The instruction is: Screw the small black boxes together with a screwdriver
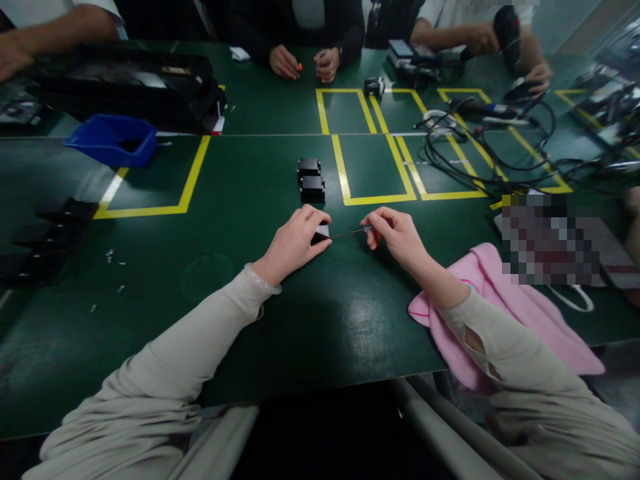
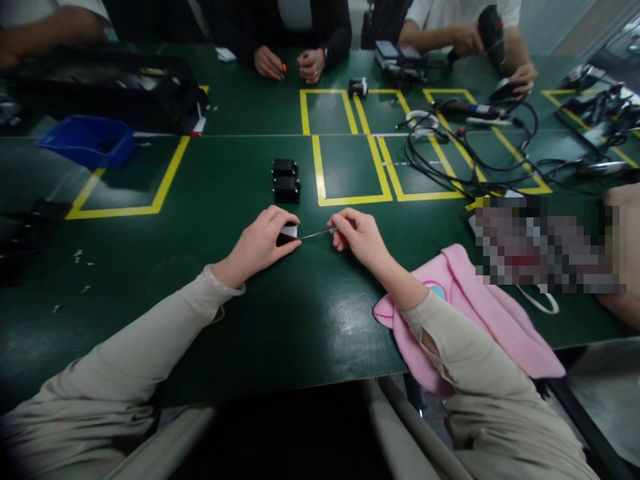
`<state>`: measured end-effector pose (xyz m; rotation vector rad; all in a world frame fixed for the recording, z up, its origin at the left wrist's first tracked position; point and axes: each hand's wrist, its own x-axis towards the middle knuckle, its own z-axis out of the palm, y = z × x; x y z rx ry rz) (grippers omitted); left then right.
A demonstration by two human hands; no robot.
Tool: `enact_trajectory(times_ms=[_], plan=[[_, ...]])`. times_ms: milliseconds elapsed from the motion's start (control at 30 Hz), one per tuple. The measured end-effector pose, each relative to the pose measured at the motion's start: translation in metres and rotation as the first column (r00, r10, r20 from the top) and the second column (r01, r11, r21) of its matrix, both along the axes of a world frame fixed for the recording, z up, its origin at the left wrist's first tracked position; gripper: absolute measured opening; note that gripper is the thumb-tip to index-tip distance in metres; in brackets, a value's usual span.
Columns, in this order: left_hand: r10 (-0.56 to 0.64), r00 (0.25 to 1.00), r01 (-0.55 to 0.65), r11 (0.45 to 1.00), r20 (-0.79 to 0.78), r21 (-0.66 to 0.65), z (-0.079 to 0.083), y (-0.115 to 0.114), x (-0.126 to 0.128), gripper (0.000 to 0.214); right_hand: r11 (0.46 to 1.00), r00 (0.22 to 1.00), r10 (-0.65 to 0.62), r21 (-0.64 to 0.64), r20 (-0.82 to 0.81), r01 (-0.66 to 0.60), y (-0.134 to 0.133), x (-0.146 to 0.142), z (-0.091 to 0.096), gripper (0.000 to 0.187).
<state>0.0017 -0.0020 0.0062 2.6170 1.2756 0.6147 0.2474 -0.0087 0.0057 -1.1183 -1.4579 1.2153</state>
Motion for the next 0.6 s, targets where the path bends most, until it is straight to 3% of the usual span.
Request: enact_trajectory(times_ms=[233,433,600], plan=[[-0.006,1.000,0.006,1.000,0.004,-0.002,0.0003,0.0004,-0.0001,0.032,0.998,0.999,-0.041,0.044,0.024,0.039,-0.0014,-0.0003,0.0006,0.017],[-0.002,1.000,0.002,1.000,0.008,-0.006,-0.0010,0.0006,-0.0005,0.032,0.997,0.996,-0.021,0.079,0.082,0.015,-0.0016,-0.0004,0.0027,0.021],[-0.001,1.000,0.001,1.000,0.000,0.002,-0.0009,0.0002,0.0000,0.032,0.996,0.998,-0.026,0.081,0.055,0.021,-0.0011,0.0005,0.0000,0.012]])
